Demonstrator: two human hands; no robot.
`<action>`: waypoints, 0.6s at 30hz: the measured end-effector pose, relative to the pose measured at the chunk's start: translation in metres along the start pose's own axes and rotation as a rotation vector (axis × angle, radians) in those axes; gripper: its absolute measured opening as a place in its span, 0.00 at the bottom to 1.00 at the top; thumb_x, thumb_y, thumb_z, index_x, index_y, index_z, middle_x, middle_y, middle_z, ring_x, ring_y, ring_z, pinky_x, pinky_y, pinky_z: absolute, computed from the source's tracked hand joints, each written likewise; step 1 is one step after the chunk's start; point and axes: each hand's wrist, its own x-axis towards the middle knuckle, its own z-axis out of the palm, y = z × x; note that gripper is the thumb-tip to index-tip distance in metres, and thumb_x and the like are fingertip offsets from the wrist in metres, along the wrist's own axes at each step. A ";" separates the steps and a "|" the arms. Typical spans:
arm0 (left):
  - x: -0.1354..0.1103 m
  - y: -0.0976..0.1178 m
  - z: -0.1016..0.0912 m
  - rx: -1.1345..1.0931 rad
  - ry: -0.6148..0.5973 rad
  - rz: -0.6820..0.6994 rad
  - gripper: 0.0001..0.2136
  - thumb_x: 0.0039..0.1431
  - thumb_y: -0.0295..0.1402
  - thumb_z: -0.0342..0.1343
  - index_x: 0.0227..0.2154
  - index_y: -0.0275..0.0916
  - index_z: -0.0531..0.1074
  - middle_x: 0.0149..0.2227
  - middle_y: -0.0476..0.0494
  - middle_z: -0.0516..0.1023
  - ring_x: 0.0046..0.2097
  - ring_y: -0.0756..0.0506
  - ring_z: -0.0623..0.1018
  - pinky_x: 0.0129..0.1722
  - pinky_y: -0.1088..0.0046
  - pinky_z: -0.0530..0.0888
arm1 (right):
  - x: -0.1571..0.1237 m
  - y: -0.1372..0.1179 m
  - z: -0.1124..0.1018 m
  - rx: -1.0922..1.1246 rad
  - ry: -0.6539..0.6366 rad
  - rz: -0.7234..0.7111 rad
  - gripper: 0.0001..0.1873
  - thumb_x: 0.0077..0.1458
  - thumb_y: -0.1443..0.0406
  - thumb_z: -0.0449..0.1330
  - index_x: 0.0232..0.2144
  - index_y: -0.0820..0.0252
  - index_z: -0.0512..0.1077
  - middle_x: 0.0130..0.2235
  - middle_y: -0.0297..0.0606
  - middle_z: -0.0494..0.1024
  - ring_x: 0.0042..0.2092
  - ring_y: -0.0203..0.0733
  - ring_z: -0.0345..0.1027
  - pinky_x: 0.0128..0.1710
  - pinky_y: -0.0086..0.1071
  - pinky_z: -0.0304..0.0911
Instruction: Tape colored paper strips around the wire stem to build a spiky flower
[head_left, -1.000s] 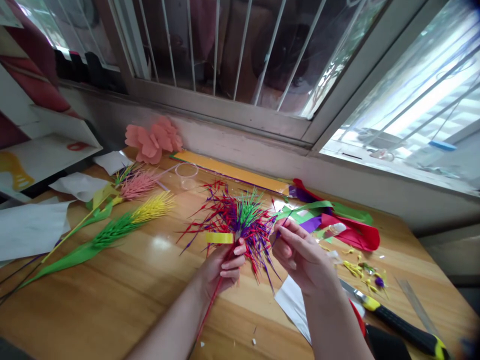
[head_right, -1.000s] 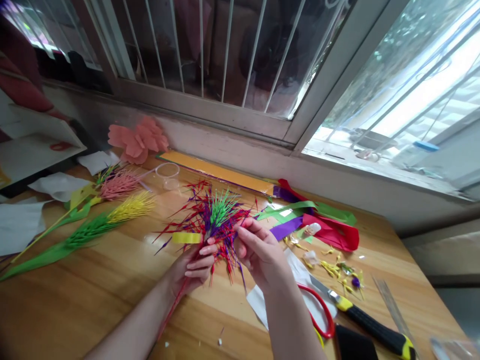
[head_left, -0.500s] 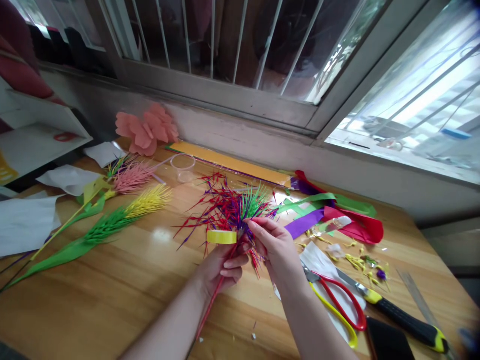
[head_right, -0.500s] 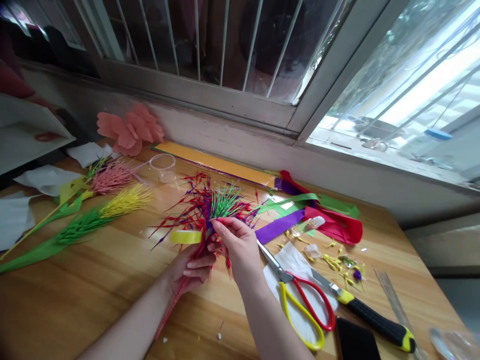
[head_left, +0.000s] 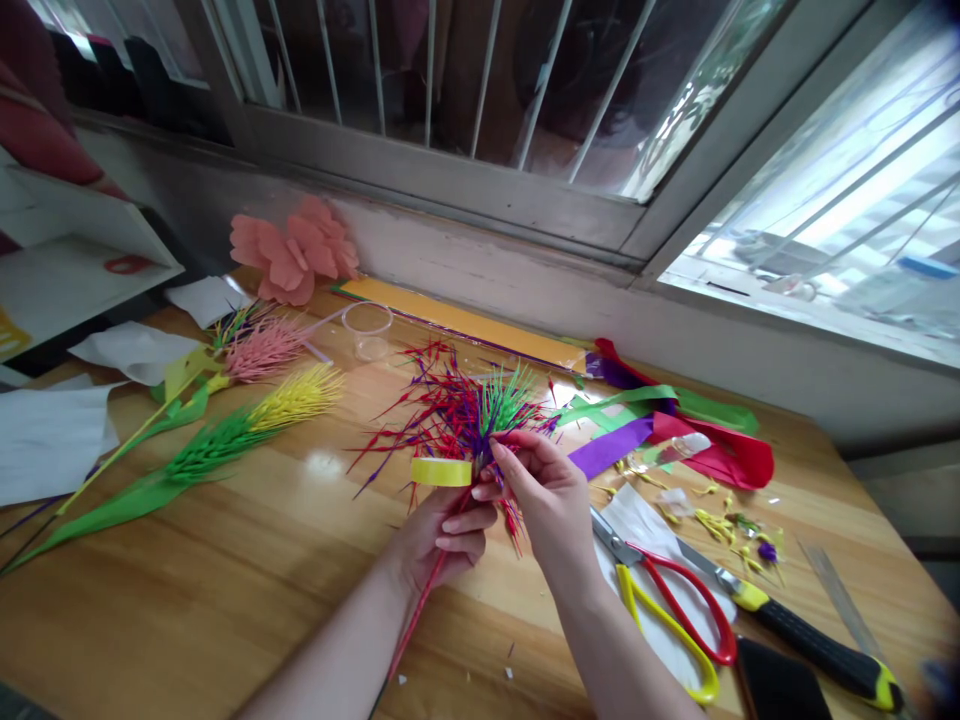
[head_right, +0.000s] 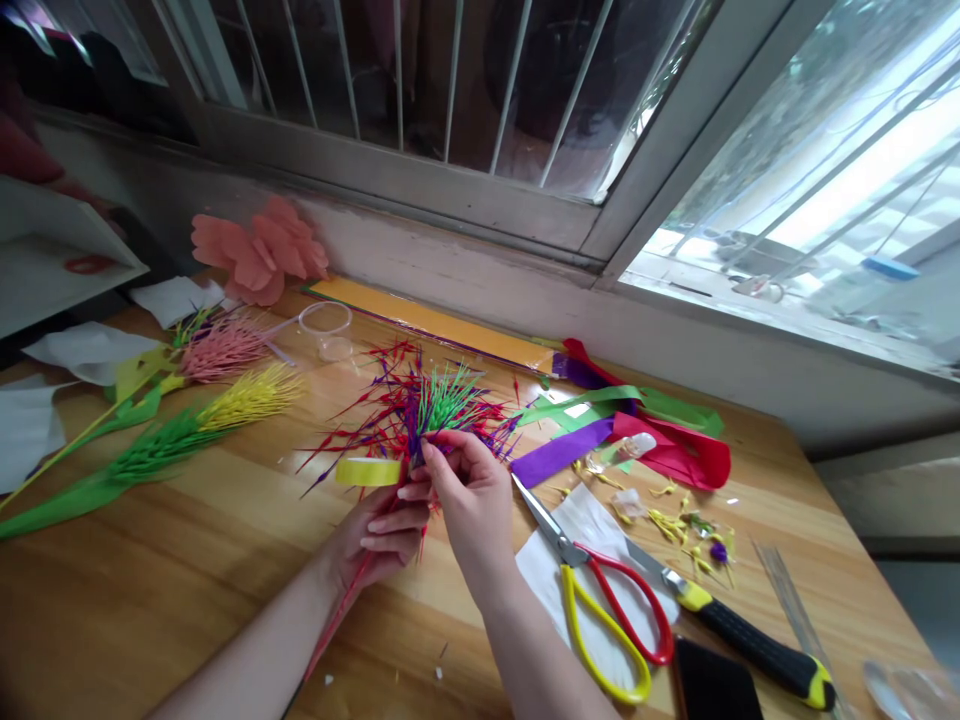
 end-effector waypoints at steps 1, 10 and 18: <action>0.000 0.000 0.000 0.001 0.002 0.003 0.02 0.55 0.23 0.51 0.32 0.32 0.66 0.24 0.53 0.64 0.15 0.63 0.62 0.07 0.94 0.54 | -0.001 0.000 0.000 -0.016 0.000 -0.022 0.11 0.44 0.61 0.65 0.31 0.57 0.70 0.20 0.29 0.74 0.19 0.35 0.69 0.20 0.27 0.67; -0.001 -0.001 0.001 -0.027 -0.035 0.004 0.03 0.58 0.25 0.48 0.34 0.33 0.66 0.25 0.51 0.66 0.16 0.62 0.64 0.07 0.94 0.56 | -0.003 -0.003 0.003 -0.092 0.011 -0.085 0.12 0.47 0.62 0.63 0.34 0.55 0.66 0.18 0.25 0.70 0.19 0.34 0.69 0.19 0.25 0.65; -0.001 -0.001 0.000 -0.030 -0.043 -0.005 0.06 0.58 0.27 0.49 0.34 0.29 0.68 0.25 0.49 0.67 0.16 0.62 0.64 0.07 0.94 0.56 | -0.006 -0.001 0.001 -0.112 -0.002 -0.087 0.10 0.47 0.61 0.63 0.30 0.58 0.67 0.20 0.27 0.71 0.19 0.32 0.68 0.19 0.24 0.65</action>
